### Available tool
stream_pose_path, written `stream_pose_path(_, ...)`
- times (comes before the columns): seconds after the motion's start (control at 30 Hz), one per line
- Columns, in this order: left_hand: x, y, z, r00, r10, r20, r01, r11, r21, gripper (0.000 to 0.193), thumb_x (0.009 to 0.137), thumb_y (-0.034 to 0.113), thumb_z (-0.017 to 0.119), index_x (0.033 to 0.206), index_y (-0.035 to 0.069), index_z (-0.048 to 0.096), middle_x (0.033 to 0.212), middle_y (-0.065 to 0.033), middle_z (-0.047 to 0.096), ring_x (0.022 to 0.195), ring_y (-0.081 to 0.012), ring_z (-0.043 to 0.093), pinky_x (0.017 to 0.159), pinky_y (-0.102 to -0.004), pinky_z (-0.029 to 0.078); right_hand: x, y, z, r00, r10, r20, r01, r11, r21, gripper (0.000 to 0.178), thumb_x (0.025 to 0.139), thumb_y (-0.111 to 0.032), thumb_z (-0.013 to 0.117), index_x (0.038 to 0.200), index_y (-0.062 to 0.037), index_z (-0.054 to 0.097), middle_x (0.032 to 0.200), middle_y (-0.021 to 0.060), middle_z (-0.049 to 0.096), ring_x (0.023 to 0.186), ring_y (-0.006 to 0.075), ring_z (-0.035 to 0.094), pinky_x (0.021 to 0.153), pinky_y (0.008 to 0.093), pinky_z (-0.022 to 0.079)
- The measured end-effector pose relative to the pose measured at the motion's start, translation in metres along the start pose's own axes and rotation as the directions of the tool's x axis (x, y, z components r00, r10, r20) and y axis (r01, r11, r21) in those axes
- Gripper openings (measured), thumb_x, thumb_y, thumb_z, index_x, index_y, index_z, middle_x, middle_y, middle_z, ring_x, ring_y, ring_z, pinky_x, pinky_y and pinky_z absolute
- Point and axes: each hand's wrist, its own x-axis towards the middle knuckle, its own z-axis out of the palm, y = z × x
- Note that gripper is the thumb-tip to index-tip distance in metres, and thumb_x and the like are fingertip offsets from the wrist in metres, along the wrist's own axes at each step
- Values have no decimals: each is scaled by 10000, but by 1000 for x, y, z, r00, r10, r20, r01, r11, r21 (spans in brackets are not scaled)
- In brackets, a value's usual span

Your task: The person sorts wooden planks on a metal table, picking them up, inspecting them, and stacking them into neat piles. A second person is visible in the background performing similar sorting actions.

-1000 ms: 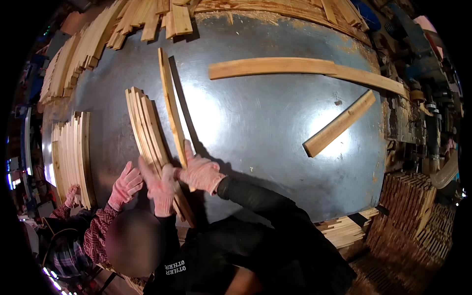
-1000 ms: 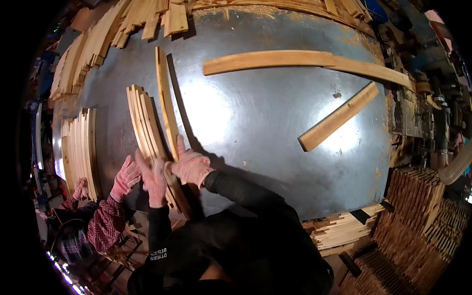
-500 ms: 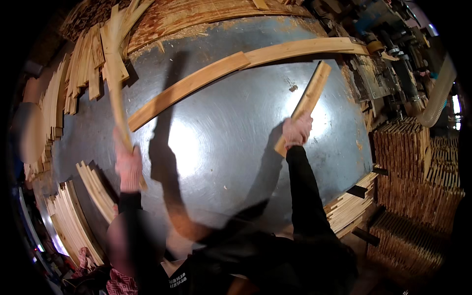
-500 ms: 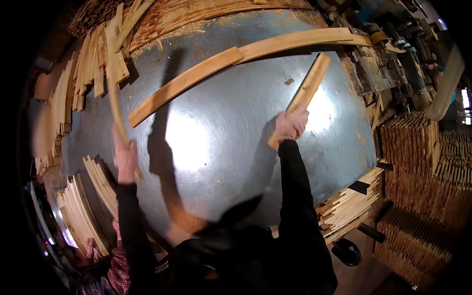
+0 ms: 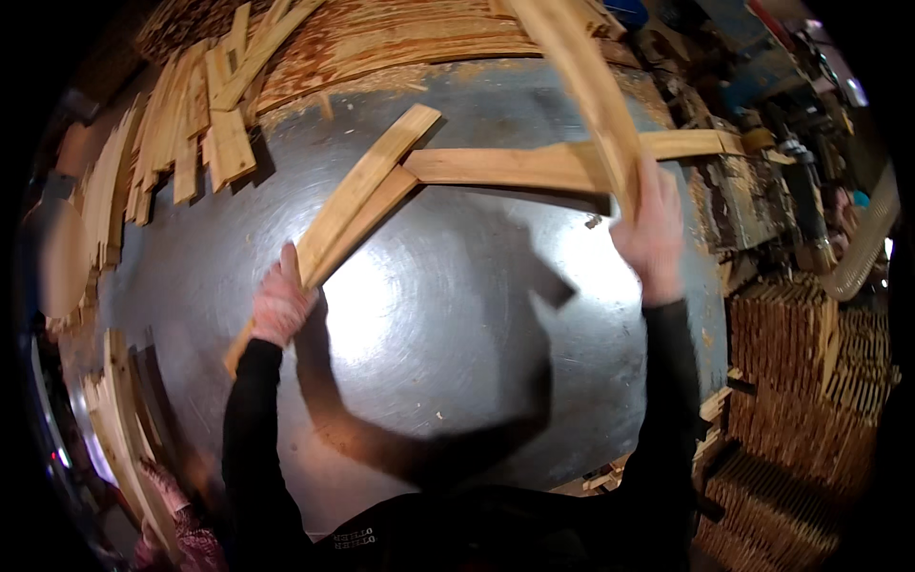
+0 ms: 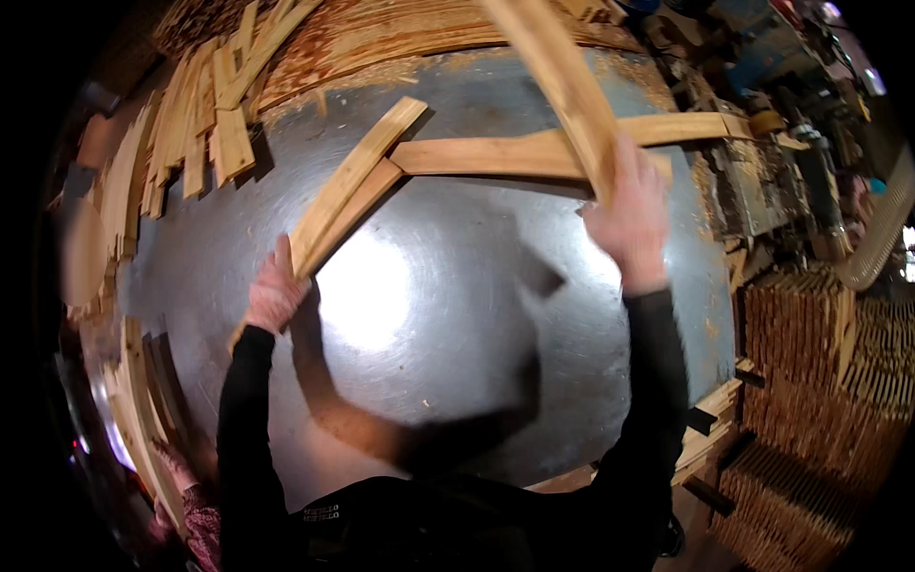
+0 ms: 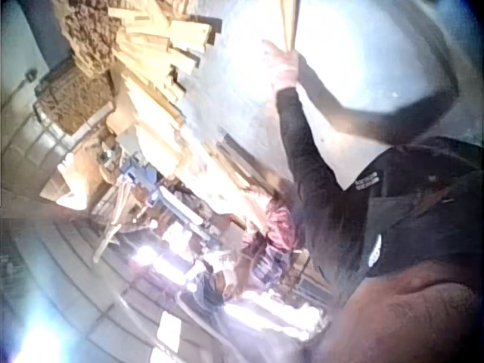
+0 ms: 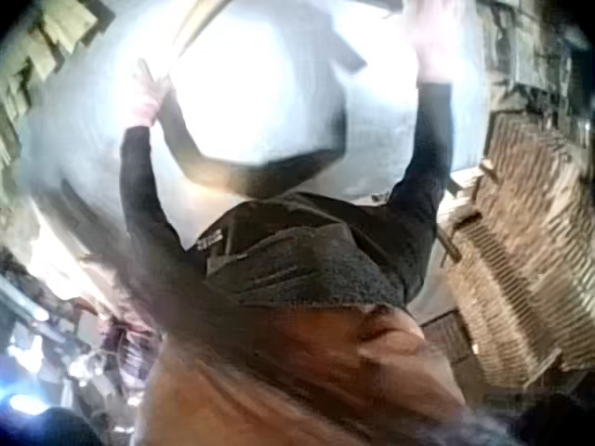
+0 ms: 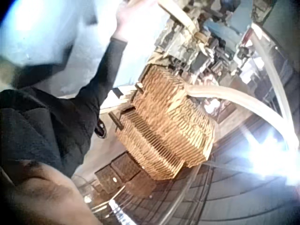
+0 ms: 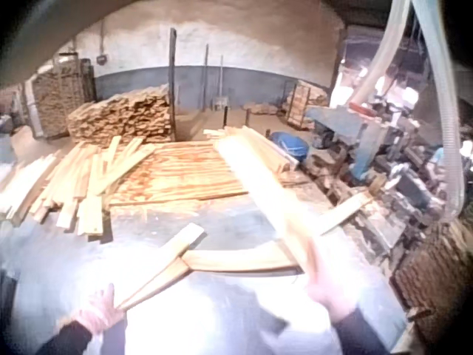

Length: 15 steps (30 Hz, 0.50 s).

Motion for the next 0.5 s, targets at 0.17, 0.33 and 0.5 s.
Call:
stream_pose_path(0.17, -121, -17, 16, 985, -81, 152, 169, 620, -766, 678, 837, 158, 719, 1439, 48, 428, 1011, -141, 659, 926, -232, 652, 819, -363, 535, 104, 12, 82, 793, -81, 604, 301, 913, -274, 924, 750, -339, 738, 1530, -124, 293, 1332, 186, 546, 1267, 360, 494, 1113, 505, 327)
stream_pose_path(0.33, -240, -22, 5, 855, -135, 501, 457, -263, -850, 683, 886, 394, 734, 1336, -51, 477, 1090, -160, 657, 970, -254, 669, 885, -394, 558, 34, -37, 123, 663, -331, 671, 381, 921, 77, 1201, 645, -445, 853, 1559, -43, 186, 1329, 247, 536, 1260, 410, 481, 1117, 485, 314)
stream_pose_path(0.5, -291, 10, 14, 845, -100, 525, 362, -615, -700, 662, 841, 539, 738, 1134, -40, 608, 977, -120, 669, 919, -234, 666, 863, -382, 552, -62, -18, 97, 721, -384, 577, 449, 893, 32, 1188, 690, -496, 796, 1560, -5, 155, 1208, 228, 570, 1140, 389, 532, 1006, 433, 437)
